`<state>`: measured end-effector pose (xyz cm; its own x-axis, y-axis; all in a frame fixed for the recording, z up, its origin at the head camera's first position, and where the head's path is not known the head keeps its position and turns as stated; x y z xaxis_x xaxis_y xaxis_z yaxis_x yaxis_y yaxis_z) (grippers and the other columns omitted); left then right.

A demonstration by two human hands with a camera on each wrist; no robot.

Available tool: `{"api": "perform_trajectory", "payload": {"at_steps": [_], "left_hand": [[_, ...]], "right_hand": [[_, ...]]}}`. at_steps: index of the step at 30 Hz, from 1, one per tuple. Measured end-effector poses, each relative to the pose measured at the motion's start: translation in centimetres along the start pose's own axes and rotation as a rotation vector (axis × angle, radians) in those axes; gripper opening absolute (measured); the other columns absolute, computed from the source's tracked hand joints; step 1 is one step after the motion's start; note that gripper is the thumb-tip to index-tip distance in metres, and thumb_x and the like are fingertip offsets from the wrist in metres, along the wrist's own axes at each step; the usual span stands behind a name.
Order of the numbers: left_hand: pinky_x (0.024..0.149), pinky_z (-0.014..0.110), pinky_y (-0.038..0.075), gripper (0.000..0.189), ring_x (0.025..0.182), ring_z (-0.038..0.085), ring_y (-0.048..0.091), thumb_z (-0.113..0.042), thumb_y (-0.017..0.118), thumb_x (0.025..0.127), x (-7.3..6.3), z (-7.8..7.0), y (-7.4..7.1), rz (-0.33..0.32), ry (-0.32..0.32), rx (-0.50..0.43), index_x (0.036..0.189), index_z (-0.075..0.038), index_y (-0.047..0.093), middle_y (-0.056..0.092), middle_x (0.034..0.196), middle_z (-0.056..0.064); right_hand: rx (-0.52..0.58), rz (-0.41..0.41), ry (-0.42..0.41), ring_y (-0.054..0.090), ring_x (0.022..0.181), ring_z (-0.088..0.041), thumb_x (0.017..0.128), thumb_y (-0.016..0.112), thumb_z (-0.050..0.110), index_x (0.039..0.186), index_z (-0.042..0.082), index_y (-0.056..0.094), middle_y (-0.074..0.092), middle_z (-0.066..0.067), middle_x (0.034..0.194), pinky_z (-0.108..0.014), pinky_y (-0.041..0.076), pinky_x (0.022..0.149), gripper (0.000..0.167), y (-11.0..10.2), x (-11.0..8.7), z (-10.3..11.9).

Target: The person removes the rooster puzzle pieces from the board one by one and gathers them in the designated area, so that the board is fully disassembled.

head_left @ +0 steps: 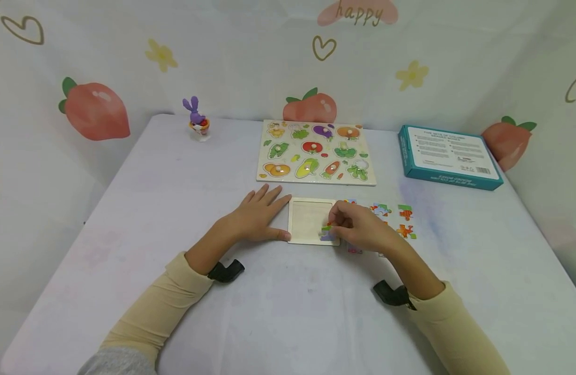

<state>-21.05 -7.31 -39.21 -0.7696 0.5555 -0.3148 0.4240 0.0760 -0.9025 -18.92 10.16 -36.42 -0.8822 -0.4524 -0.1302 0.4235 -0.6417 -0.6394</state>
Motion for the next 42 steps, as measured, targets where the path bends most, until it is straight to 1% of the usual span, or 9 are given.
{"api": "perform_trajectory", "payload": {"at_steps": [9,13,18,22,25,28,33,37,42], "left_hand": [[0.119,0.058,0.004,0.099,0.152,0.037,-0.003,-0.067,0.063,0.088,0.0,0.0,0.0,-0.005,0.004,-0.006,0.162,-0.018,0.02,0.008,0.167,0.012],[0.119,0.058,0.004,0.099,0.152,0.037,-0.004,-0.067,0.063,0.088,-0.1,0.0,-0.1,-0.002,0.001,-0.003,0.162,-0.018,0.02,0.007,0.167,0.012],[0.119,0.058,0.004,0.099,0.152,0.037,-0.003,-0.067,0.063,0.088,0.0,0.0,0.0,0.001,0.001,-0.001,0.162,-0.018,0.02,0.008,0.167,0.012],[0.119,0.057,0.004,0.099,0.152,0.037,-0.003,-0.067,0.063,0.088,0.0,-0.1,0.0,-0.002,0.005,-0.002,0.162,-0.018,0.02,0.008,0.167,0.012],[0.119,0.057,0.004,0.099,0.152,0.037,-0.003,-0.067,0.063,0.088,-0.1,0.0,0.0,-0.004,0.005,-0.002,0.162,-0.018,0.02,0.008,0.167,0.012],[0.119,0.057,0.004,0.099,0.152,0.036,-0.004,-0.067,0.062,0.088,-0.1,0.0,0.1,-0.005,0.005,-0.001,0.162,-0.018,0.019,0.008,0.167,0.012],[0.119,0.057,0.004,0.099,0.152,0.036,-0.004,-0.068,0.062,0.088,-0.1,0.0,0.1,-0.005,0.004,0.003,0.162,-0.018,0.019,0.008,0.167,0.012],[0.119,0.057,0.004,0.099,0.152,0.036,-0.004,-0.068,0.062,0.088,0.0,0.1,0.1,-0.005,0.0,0.003,0.162,-0.019,0.019,0.008,0.167,0.012],[0.119,0.057,0.005,0.099,0.152,0.037,-0.004,-0.067,0.062,0.088,0.0,0.1,0.1,-0.006,-0.002,0.007,0.162,-0.019,0.019,0.008,0.167,0.012]], "right_hand": [[0.037,0.004,0.008,0.057,0.088,-0.022,0.091,0.069,0.0,0.098,0.009,0.06,0.061,-0.004,0.093,-0.035,0.05,0.08,0.014,-0.6,-0.8,-0.3],[0.056,-0.009,0.005,0.058,0.087,-0.022,0.091,0.068,-0.002,0.099,0.007,0.06,0.061,-0.005,0.093,-0.031,0.051,0.078,0.014,-1.1,-1.5,-0.6],[0.052,-0.037,0.006,0.06,0.085,-0.022,0.09,0.068,-0.004,0.098,0.007,0.06,0.061,-0.005,0.091,-0.028,0.051,0.076,0.016,-1.9,-2.4,-1.3],[0.049,-0.06,0.035,0.059,0.084,-0.022,0.09,0.069,-0.002,0.099,0.007,0.061,0.062,-0.006,0.092,-0.027,0.051,0.073,0.015,-2.6,-3.3,-2.1],[0.075,-0.072,0.073,0.06,0.083,-0.023,0.091,0.069,0.0,0.1,0.006,0.061,0.062,-0.008,0.094,-0.027,0.052,0.069,0.014,-3.2,-4.2,-2.9],[0.1,-0.087,0.092,0.061,0.083,-0.024,0.091,0.069,0.001,0.101,0.004,0.06,0.062,-0.01,0.096,-0.027,0.053,0.067,0.014,-3.9,-5.0,-3.5],[0.055,-0.115,0.095,0.061,0.085,-0.022,0.092,0.07,0.002,0.103,0.003,0.063,0.064,-0.009,0.097,-0.024,0.053,0.069,0.014,-5.2,-6.3,-4.3],[0.048,-0.135,0.12,0.061,0.081,-0.022,0.092,0.069,0.001,0.106,-0.001,0.063,0.064,-0.01,0.096,-0.027,0.055,0.066,0.016,-6.2,-7.3,-5.2],[0.027,-0.16,0.152,0.062,0.077,-0.022,0.093,0.068,0.002,0.107,-0.003,0.06,0.064,-0.013,0.093,-0.029,0.056,0.066,0.017,-7.3,-8.6,-6.0]]}}
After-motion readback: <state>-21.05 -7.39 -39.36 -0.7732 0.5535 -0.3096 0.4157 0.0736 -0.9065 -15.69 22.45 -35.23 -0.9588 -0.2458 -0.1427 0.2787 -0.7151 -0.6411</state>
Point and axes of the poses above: each hand's wrist, its own x-axis towards the middle knuckle, its own y-axis out of the palm, z = x × y, the point moved 10 cm from there along x, towards the middle knuckle
